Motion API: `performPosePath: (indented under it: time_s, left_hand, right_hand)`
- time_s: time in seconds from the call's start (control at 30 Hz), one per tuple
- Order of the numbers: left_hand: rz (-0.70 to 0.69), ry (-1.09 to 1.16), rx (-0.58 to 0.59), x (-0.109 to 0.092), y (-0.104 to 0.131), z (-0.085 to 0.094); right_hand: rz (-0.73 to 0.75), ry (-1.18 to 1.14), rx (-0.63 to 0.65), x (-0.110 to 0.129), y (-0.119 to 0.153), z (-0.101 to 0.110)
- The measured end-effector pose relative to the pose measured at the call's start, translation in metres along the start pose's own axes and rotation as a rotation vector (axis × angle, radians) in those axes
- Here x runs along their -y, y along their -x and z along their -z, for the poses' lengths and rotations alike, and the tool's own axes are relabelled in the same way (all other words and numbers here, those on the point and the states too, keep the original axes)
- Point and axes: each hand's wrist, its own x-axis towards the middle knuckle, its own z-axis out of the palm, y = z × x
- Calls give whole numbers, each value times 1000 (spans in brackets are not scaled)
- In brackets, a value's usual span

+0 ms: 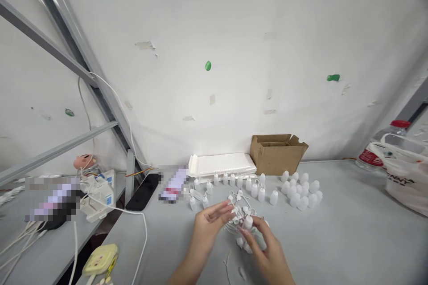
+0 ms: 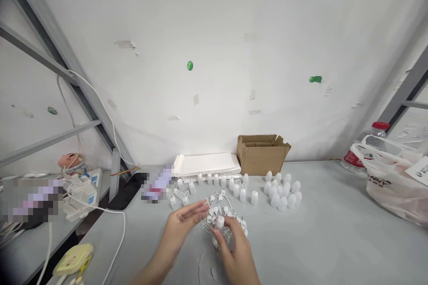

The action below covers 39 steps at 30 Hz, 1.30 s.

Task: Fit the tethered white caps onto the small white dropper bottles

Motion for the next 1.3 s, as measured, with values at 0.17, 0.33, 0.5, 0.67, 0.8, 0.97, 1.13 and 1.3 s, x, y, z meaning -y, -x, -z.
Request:
performPosePath:
  time_s: [0.17, 0.33, 0.5, 0.67, 0.8, 0.97, 1.13, 1.3]
  left_hand:
    - [91, 177, -37, -4, 0, 2]
    - [238, 381, -2, 4, -5, 7]
    - [282, 425, -11, 7, -8, 6]
    - [249, 401, 85, 7, -5, 5]
    - [189, 286, 177, 7, -4, 4]
    - [168, 218, 167, 7, -4, 2]
    - [173, 181, 152, 9, -3, 3]
    - [158, 151, 144, 10, -5, 4]
  right_hand:
    - [247, 107, 28, 4, 1, -3]
    - [308, 152, 50, 4, -2, -3]
    - [312, 182, 50, 2, 0, -4]
    - [238, 149, 40, 2, 3, -5]
    - [147, 105, 45, 2, 6, -8]
    - [98, 63, -7, 1, 10, -13]
    - [100, 68, -1, 2, 9, -12]
    - [86, 67, 19, 2, 8, -11]
